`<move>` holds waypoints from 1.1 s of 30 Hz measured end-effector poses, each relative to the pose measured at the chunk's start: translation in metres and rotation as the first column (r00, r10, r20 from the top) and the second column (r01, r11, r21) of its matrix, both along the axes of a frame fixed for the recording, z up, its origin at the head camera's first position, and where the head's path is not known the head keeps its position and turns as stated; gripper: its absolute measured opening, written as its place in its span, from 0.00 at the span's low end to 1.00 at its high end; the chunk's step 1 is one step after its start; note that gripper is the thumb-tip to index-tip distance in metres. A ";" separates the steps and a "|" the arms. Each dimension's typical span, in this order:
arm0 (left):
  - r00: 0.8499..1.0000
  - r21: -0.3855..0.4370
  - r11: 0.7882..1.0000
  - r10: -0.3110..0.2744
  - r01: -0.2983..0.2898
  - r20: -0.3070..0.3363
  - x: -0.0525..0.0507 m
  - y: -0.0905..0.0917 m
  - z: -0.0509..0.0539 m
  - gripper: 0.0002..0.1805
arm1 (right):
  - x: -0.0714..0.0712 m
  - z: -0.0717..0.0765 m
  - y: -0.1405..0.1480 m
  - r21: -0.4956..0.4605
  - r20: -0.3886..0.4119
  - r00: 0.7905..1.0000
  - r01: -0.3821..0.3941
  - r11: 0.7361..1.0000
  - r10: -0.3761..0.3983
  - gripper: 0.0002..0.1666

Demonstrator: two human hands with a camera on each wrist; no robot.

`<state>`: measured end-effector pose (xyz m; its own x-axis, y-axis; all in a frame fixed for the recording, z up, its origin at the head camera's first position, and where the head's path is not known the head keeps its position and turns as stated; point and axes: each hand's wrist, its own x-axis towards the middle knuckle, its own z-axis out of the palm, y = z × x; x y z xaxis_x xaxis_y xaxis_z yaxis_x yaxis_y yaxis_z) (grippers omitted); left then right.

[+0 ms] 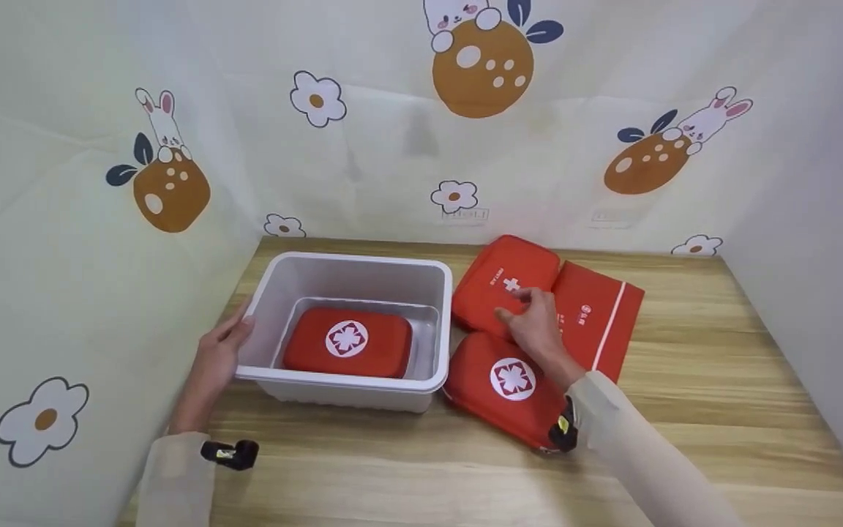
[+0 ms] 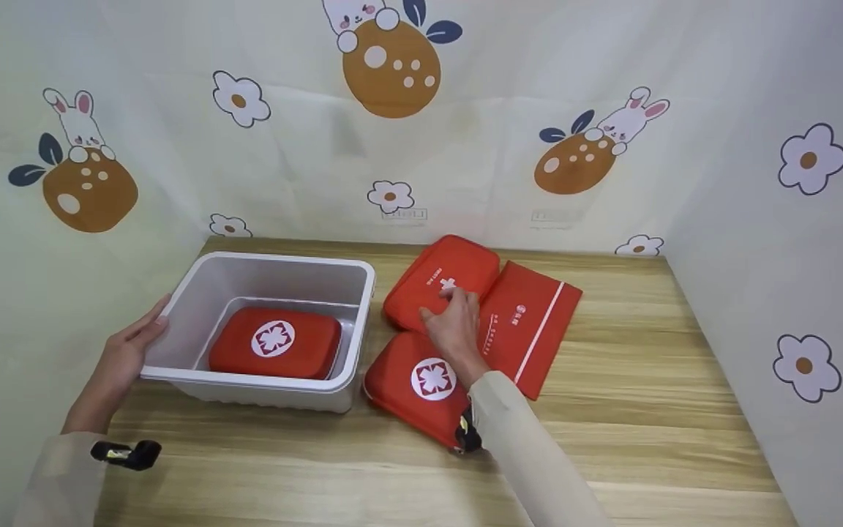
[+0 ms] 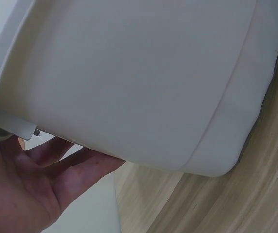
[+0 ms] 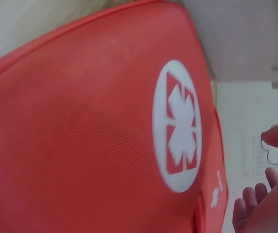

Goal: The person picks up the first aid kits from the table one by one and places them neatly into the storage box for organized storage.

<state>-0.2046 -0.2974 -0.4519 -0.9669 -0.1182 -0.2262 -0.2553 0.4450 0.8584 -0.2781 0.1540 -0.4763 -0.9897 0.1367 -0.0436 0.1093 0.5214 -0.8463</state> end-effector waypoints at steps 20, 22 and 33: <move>1.000 0.004 1.000 0.010 -0.010 -0.027 0.000 0.000 0.001 0.32 | 0.002 -0.020 0.013 0.197 0.267 0.955 0.073 0.978 -0.125 0.23; 1.000 0.003 1.000 0.004 -0.004 -0.022 0.001 0.000 0.000 0.32 | 0.002 -0.021 0.015 0.220 0.304 0.945 0.049 0.974 -0.117 0.26; 0.999 0.005 1.000 0.008 -0.008 -0.032 0.003 0.001 0.001 0.31 | -0.007 -0.020 0.015 0.053 0.348 0.934 0.064 0.997 -0.078 0.14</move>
